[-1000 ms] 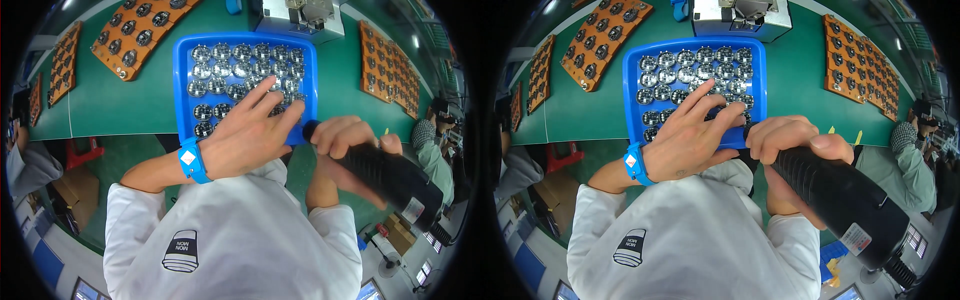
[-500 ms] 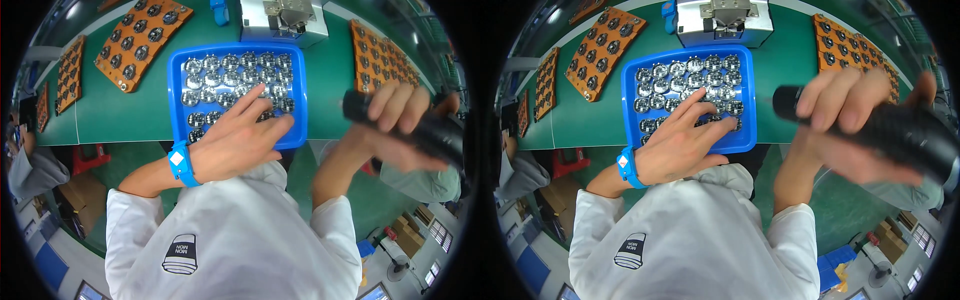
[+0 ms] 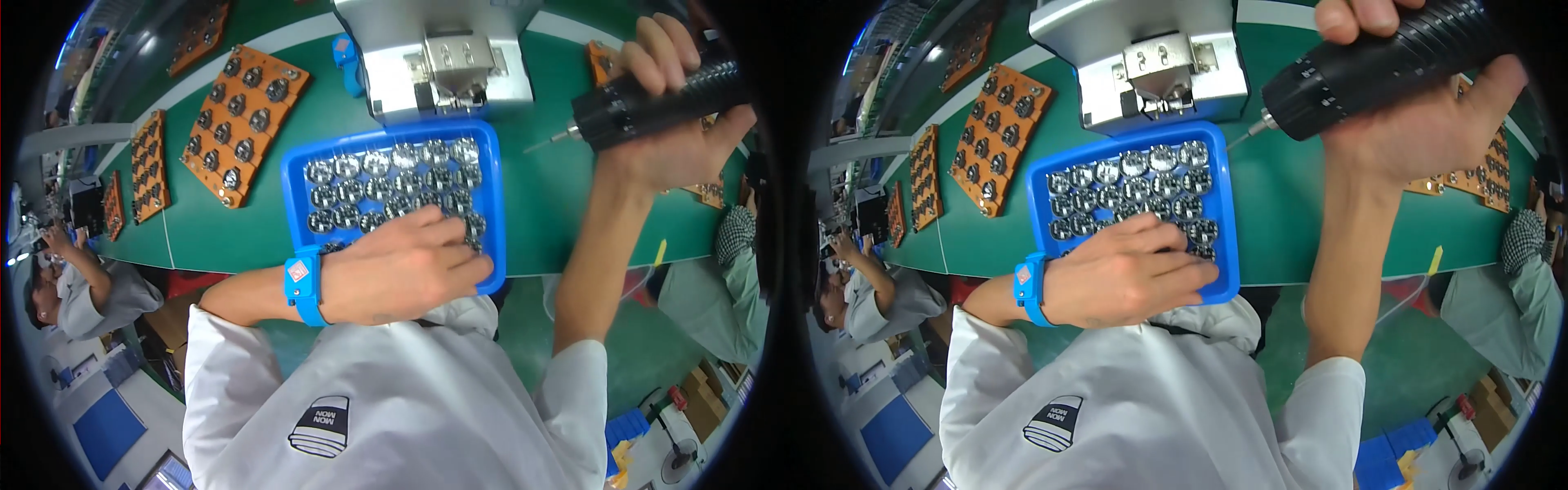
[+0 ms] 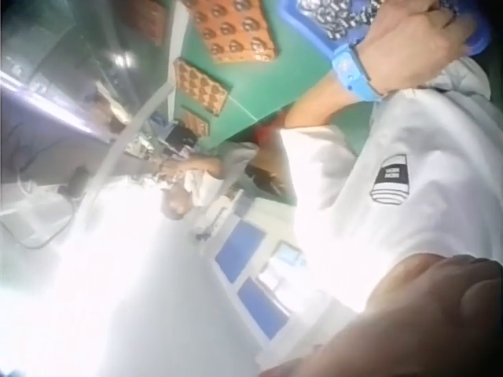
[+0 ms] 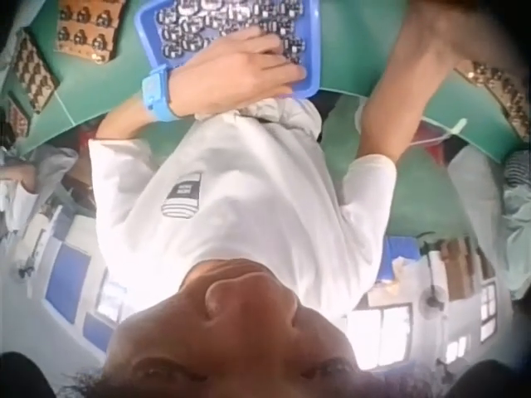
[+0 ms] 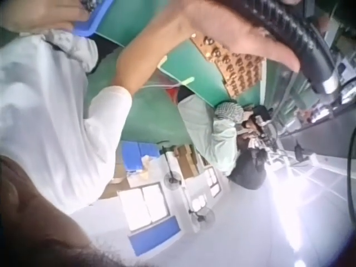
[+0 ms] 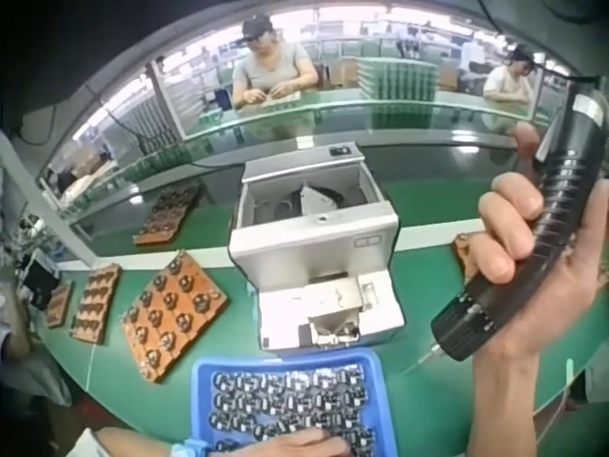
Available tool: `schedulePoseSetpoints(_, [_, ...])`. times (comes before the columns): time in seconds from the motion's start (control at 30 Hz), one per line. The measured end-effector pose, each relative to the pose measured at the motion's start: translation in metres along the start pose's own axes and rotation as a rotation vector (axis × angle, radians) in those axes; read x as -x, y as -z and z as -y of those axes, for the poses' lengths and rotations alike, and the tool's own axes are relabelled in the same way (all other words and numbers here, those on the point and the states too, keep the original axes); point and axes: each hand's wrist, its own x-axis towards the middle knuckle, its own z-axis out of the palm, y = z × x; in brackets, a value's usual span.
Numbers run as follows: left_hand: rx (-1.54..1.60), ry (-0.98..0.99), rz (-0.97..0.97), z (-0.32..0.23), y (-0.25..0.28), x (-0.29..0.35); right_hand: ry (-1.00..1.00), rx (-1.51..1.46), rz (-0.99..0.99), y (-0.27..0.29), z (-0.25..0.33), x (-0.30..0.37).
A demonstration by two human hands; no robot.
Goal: Assemble small electronic components onto a board using an electric power screwdriver.
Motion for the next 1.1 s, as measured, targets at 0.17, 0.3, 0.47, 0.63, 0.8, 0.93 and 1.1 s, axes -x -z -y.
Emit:
schedulePoseSetpoints(0.17, [0.070,-0.084,-0.326,0.013,0.011,-0.005,-0.074,-0.103,0.004,0.009,-0.006,0.007])
schedulePoseSetpoints(0.3, [-0.172,0.032,-0.654,0.040,0.029,-0.001,-0.156,-0.175,0.020,0.011,-0.012,0.007])
schedulePoseSetpoints(0.47, [-0.176,0.306,-0.891,0.056,0.044,0.023,-0.184,-0.181,0.159,0.009,-0.029,0.005])
schedulePoseSetpoints(0.63, [-0.011,0.452,-0.866,0.075,0.038,0.026,-0.167,-0.210,0.013,0.019,-0.042,0.013])
schedulePoseSetpoints(0.8, [0.061,0.429,-0.886,0.078,0.036,0.026,-0.263,-0.346,0.008,0.031,-0.051,0.016])
schedulePoseSetpoints(0.93, [0.072,0.377,-0.907,0.080,0.034,0.026,-0.302,-0.429,0.021,0.037,-0.056,0.016])
schedulePoseSetpoints(1.1, [-0.017,0.237,-0.859,0.087,0.035,0.027,-0.314,-0.411,0.036,0.029,-0.055,0.013])
